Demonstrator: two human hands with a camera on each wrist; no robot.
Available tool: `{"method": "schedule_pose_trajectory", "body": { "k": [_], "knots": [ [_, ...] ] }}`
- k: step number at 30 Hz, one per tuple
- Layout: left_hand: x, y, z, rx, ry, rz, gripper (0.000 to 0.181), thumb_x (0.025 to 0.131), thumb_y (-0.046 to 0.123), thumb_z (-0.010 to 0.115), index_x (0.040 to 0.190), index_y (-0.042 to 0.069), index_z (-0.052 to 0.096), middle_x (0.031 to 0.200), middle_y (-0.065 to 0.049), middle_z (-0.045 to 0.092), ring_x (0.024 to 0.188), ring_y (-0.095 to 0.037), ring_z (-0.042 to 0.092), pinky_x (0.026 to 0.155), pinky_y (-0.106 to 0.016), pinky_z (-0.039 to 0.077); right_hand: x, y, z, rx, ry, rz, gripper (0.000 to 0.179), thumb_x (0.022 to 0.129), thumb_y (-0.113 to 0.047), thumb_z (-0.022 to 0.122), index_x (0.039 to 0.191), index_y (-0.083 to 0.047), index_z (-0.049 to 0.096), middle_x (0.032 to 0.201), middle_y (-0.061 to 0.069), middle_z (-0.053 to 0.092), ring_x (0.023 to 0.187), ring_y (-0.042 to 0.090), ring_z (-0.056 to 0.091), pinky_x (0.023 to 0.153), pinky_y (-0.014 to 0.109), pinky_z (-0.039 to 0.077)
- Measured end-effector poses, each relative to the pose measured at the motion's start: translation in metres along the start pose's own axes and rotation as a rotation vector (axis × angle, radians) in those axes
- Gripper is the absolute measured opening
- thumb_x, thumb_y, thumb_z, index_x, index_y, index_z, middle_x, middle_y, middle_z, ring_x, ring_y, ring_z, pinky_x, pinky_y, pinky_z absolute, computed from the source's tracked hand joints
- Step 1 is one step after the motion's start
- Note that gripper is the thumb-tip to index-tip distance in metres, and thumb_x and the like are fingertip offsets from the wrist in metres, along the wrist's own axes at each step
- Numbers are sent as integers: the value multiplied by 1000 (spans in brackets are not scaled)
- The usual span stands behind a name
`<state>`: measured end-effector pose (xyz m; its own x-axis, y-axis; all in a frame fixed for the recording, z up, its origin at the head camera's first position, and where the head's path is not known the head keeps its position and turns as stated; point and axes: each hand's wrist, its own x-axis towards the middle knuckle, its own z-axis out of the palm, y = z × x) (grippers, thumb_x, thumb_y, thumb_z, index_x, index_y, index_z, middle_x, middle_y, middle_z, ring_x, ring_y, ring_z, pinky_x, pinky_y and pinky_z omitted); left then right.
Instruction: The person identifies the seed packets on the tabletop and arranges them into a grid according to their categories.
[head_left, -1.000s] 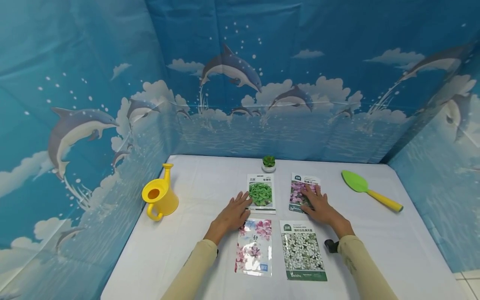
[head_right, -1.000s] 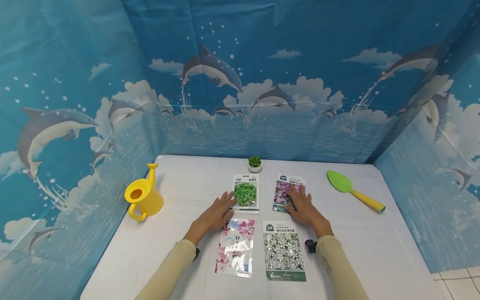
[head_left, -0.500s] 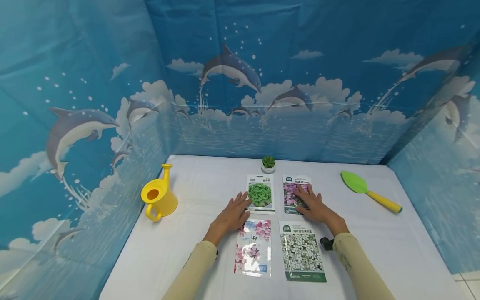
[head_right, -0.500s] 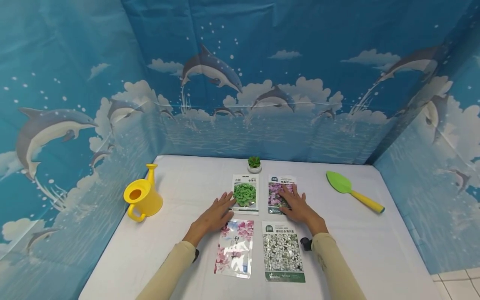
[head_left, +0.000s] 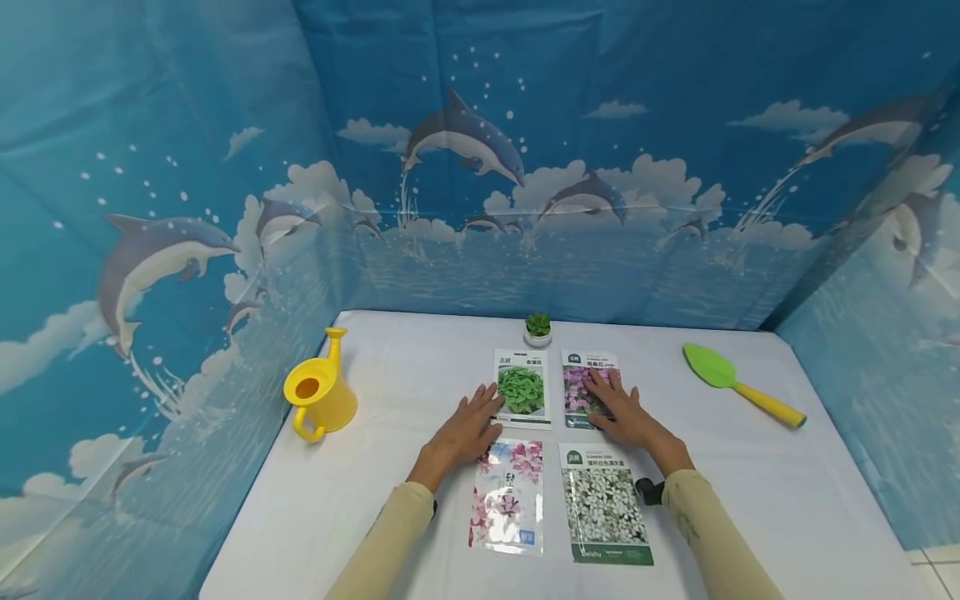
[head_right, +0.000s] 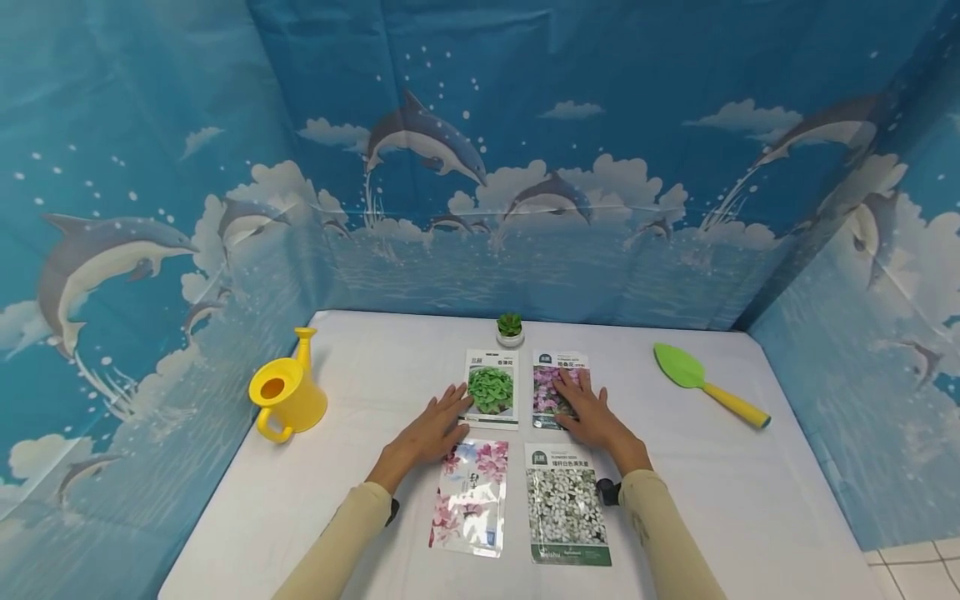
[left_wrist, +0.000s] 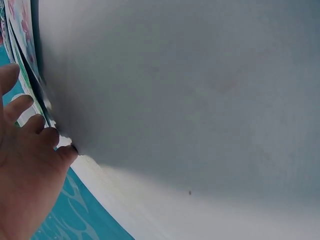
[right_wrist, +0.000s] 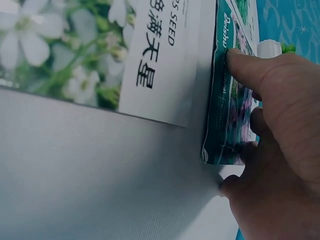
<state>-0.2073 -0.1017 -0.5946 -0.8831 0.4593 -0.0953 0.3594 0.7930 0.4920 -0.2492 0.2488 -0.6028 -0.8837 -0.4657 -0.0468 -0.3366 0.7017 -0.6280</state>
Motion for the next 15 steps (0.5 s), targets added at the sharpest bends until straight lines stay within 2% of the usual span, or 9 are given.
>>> {"method": "schedule_pose_trajectory", "body": {
  "k": [4, 8, 11, 15],
  "knots": [
    [-1, 3, 1, 11, 20, -7, 61, 115, 31, 52, 169, 11, 36, 180, -10, 20, 167, -30, 14, 134, -54, 16, -6, -2, 0, 11, 33, -18, 75, 107, -20, 68, 168, 2, 29, 176, 30, 14, 161, 57, -3, 121, 82, -7],
    [-8, 15, 4, 22, 52, 42, 62, 113, 31, 58, 168, 10, 39, 179, -9, 24, 167, -29, 17, 132, -53, 23, -19, -15, 1, 18, 68, -37, 80, 105, -20, 72, 169, 0, 29, 177, 30, 14, 162, 56, 0, 124, 79, -4],
    [-17, 28, 11, 12, 43, 100, 64, 111, 35, 61, 168, 12, 40, 179, -7, 25, 166, -28, 19, 131, -50, 28, -37, -30, 8, 0, 72, -60, 85, 102, -22, 76, 169, -2, 29, 177, 28, 14, 163, 55, 3, 126, 76, 1],
    [-31, 43, 18, -56, -6, 151, 72, 109, 45, 63, 170, 16, 37, 180, -4, 23, 166, -26, 21, 127, -54, 35, -62, -53, 22, -3, 78, -99, 88, 99, -25, 80, 169, -5, 32, 177, 27, 15, 162, 55, 10, 125, 78, 8]
  ]
}}
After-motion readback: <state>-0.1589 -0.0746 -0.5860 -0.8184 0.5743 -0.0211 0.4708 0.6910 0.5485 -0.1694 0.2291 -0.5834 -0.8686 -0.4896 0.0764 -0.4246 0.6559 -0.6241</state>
